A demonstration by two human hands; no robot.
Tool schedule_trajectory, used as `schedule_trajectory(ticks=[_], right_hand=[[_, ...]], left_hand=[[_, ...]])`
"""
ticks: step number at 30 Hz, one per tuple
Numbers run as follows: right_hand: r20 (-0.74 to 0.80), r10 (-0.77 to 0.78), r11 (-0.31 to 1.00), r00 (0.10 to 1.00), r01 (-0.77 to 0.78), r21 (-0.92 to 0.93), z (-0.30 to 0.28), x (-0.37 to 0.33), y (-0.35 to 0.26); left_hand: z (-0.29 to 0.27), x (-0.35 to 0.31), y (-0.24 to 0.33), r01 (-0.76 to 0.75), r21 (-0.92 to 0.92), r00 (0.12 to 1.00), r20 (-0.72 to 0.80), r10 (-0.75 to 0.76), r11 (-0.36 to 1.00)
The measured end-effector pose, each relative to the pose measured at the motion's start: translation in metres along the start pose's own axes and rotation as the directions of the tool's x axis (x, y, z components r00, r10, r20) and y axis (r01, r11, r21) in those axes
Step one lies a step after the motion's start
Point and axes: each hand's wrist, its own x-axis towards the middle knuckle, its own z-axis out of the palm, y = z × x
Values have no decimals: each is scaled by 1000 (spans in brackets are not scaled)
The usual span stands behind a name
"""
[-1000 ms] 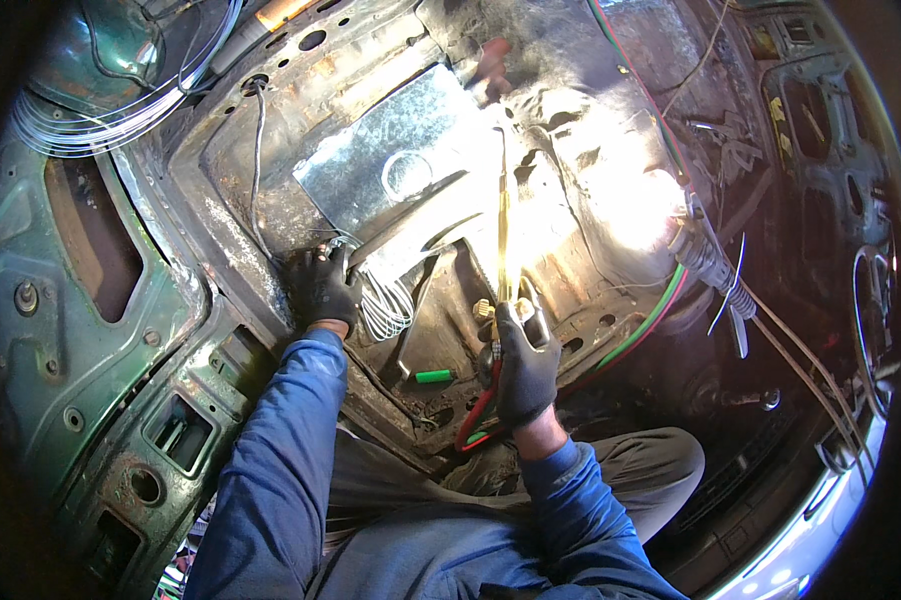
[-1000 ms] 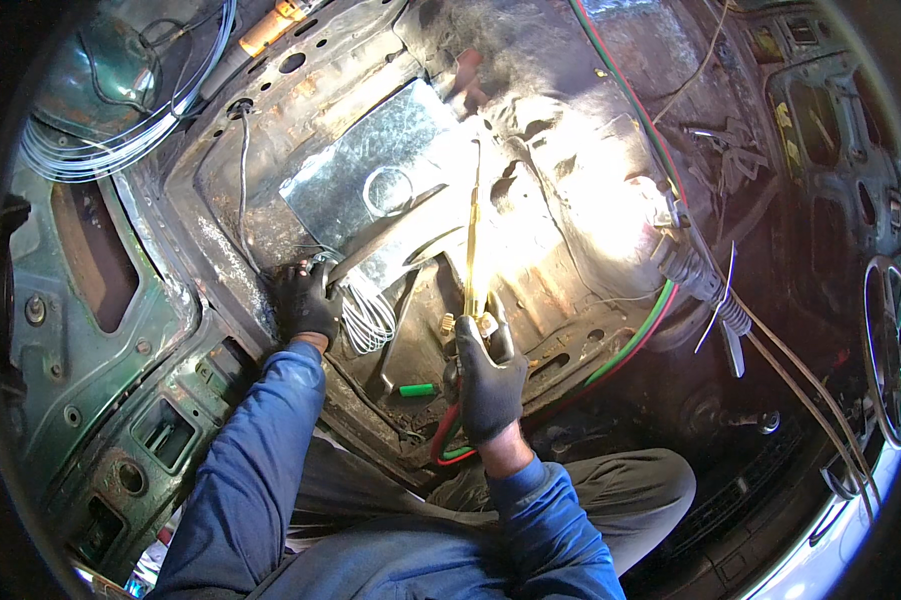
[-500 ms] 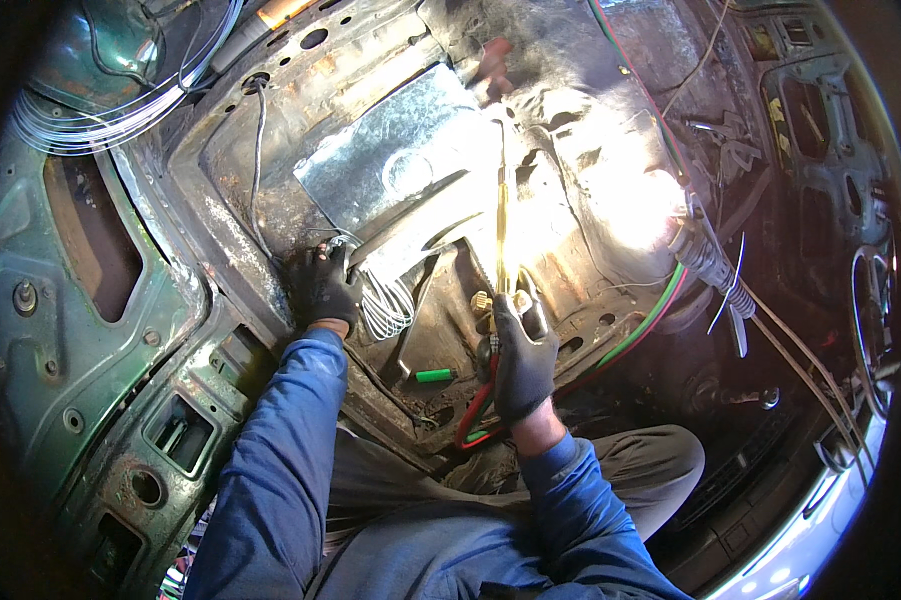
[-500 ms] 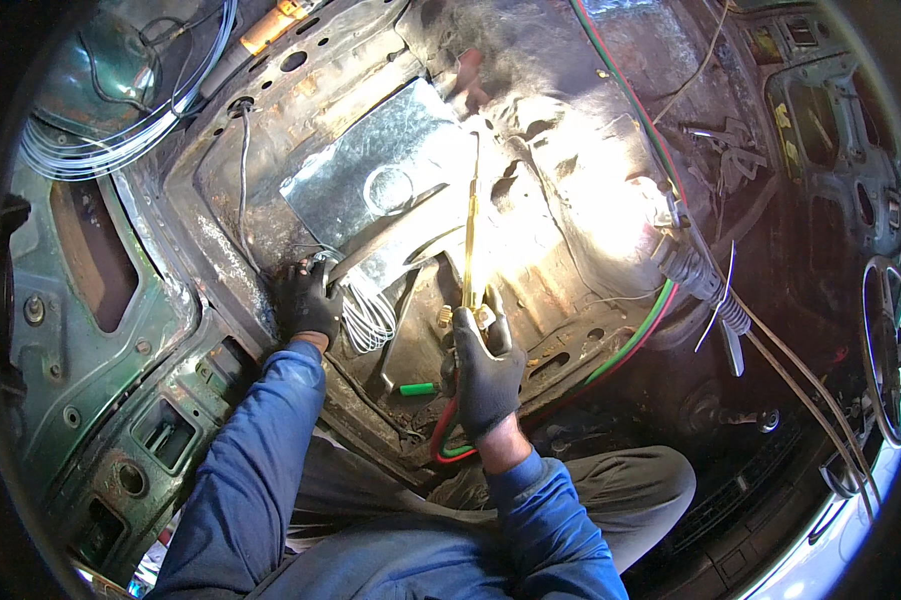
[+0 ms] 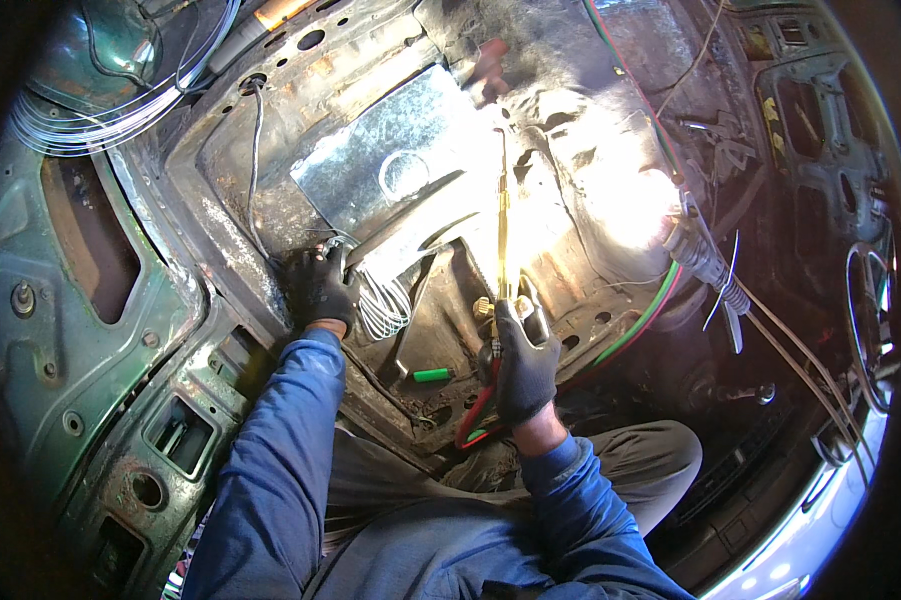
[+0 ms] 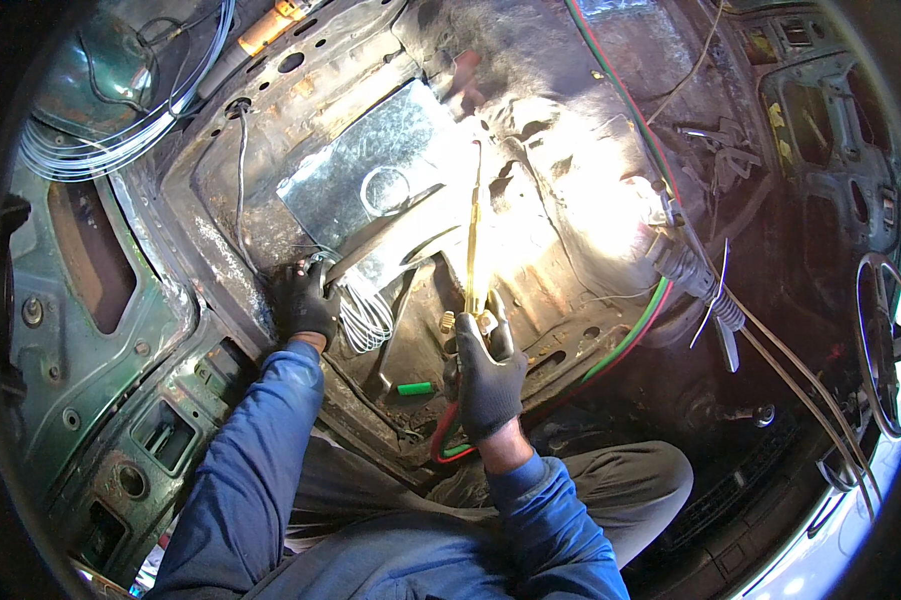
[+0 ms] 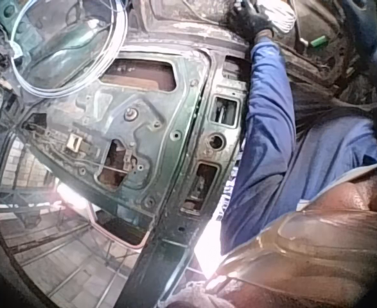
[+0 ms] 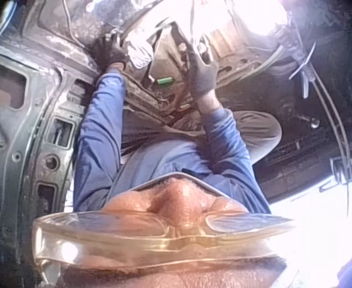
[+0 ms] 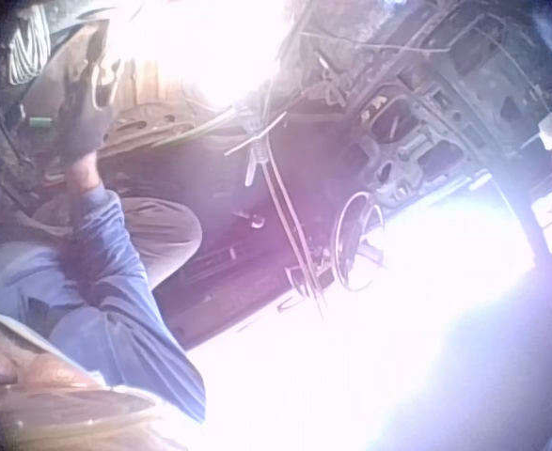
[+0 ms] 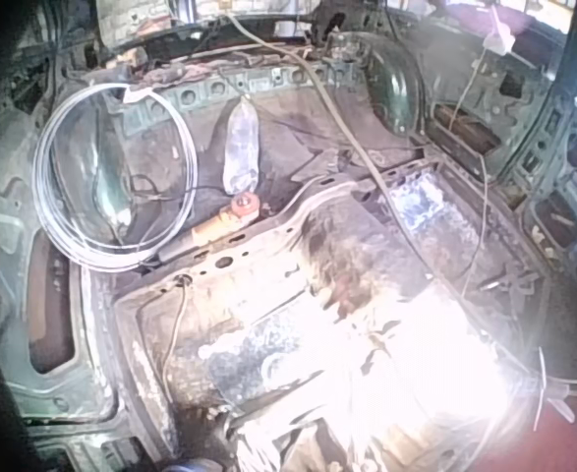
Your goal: The person uses a welding torch to heat and join a metal patch on the floor of a car trunk. They then use a hammer to shape the metal and finish the repair.
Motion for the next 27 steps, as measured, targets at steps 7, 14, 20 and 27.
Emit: schedule_trajectory(ticks=[7,14,20,27], right_hand=[[-5,-63,997,998,63,-33,1,-5,5],[8,-28,999,1000,28,-20,11,-2,-5],[25,-5,999,1000,4,41,-2,0,9],[11,-36,999,999,37,-41,0,-9,0]], left_hand=[[22,-6,-13,-26,-26,995,-100,23,999],[14,-2,-6,-34,-7,994,-106,33,999],[5,-2,-1,-17,26,999,-44,18,1000],[3,-6,0,-28,64,997,-71,32,998]])
